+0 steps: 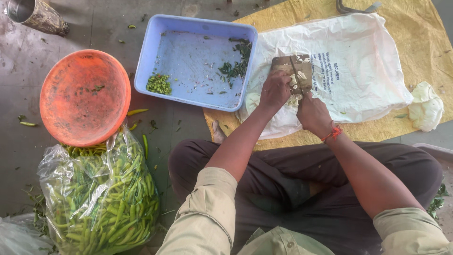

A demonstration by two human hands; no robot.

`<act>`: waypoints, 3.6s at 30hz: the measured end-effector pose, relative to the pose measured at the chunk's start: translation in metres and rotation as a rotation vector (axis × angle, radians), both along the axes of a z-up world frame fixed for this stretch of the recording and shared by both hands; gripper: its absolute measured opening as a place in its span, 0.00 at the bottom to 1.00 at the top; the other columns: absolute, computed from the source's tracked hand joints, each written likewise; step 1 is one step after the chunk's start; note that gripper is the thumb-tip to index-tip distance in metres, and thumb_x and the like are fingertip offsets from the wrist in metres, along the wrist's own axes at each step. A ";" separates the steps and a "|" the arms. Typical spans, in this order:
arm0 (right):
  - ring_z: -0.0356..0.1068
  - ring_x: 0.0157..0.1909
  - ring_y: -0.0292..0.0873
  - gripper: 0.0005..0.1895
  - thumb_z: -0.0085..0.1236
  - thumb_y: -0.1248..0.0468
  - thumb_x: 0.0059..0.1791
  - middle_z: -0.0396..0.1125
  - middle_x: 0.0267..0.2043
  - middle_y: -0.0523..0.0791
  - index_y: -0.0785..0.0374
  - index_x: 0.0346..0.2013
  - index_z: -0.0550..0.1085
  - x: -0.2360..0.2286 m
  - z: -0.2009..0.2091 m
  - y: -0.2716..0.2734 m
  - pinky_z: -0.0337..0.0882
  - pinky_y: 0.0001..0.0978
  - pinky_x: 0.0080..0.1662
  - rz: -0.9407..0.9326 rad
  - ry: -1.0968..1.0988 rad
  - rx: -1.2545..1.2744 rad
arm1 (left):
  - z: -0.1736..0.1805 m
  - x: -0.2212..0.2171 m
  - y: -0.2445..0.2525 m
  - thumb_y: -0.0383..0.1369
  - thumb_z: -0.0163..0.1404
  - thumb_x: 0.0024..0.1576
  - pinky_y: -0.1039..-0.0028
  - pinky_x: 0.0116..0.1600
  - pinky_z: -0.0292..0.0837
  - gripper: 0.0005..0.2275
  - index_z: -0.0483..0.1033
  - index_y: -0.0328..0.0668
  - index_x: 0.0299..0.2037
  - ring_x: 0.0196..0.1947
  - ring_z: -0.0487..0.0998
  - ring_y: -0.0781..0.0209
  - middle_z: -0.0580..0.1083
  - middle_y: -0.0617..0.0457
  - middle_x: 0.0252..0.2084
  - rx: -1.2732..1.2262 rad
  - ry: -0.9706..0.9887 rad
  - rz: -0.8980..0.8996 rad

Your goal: The person cuts a cabbage on a wooden block using a knife.

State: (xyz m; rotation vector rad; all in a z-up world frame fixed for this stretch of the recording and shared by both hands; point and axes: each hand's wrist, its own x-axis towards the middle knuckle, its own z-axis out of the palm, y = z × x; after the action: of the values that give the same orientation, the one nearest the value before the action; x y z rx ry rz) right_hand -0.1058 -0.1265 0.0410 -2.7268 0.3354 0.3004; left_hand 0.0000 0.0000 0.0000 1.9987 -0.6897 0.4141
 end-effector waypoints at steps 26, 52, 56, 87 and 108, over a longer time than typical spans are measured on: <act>0.73 0.33 0.66 0.07 0.46 0.70 0.48 0.69 0.33 0.65 0.72 0.39 0.65 0.017 -0.022 -0.010 0.72 0.57 0.39 0.223 -0.148 -0.048 | -0.031 0.020 -0.005 0.21 0.52 0.46 0.57 0.49 0.73 0.06 0.77 0.40 0.31 0.42 0.78 0.43 0.77 0.44 0.37 -0.036 0.016 -0.023; 0.75 0.33 0.60 0.18 0.56 0.64 0.42 0.70 0.31 0.60 0.75 0.39 0.66 0.022 -0.076 -0.012 0.75 0.48 0.37 0.407 -0.078 -0.085 | -0.023 0.027 -0.004 0.21 0.56 0.45 0.59 0.49 0.74 0.03 0.80 0.37 0.26 0.42 0.79 0.45 0.78 0.46 0.35 0.098 0.192 -0.081; 0.76 0.32 0.58 0.17 0.57 0.61 0.39 0.72 0.34 0.59 0.68 0.35 0.67 0.009 -0.052 -0.006 0.76 0.48 0.36 0.174 -0.111 0.200 | -0.010 0.017 0.002 0.21 0.55 0.46 0.59 0.48 0.75 0.03 0.80 0.37 0.27 0.40 0.80 0.44 0.78 0.45 0.35 0.065 0.220 -0.066; 0.76 0.29 0.59 0.15 0.44 0.65 0.56 0.71 0.21 0.58 0.80 0.41 0.64 0.020 -0.057 -0.007 0.76 0.48 0.40 -0.002 -0.066 0.456 | -0.001 0.016 -0.004 0.20 0.52 0.46 0.59 0.50 0.74 0.03 0.79 0.36 0.24 0.43 0.78 0.43 0.75 0.43 0.34 0.169 0.130 -0.074; 0.73 0.18 0.50 0.15 0.43 0.61 0.58 0.71 0.20 0.55 0.74 0.39 0.62 0.014 0.132 -0.020 0.72 0.40 0.26 -0.259 -0.062 0.479 | 0.029 0.023 -0.041 0.30 0.61 0.51 0.61 0.45 0.75 0.03 0.82 0.42 0.31 0.32 0.82 0.51 0.80 0.47 0.29 0.162 0.254 -0.105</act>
State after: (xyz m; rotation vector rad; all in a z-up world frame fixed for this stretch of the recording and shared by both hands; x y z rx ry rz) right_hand -0.0913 -0.1468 0.1727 -2.1895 0.5184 0.1932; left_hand 0.0231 -0.0412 0.0286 2.1089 -0.6803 0.0403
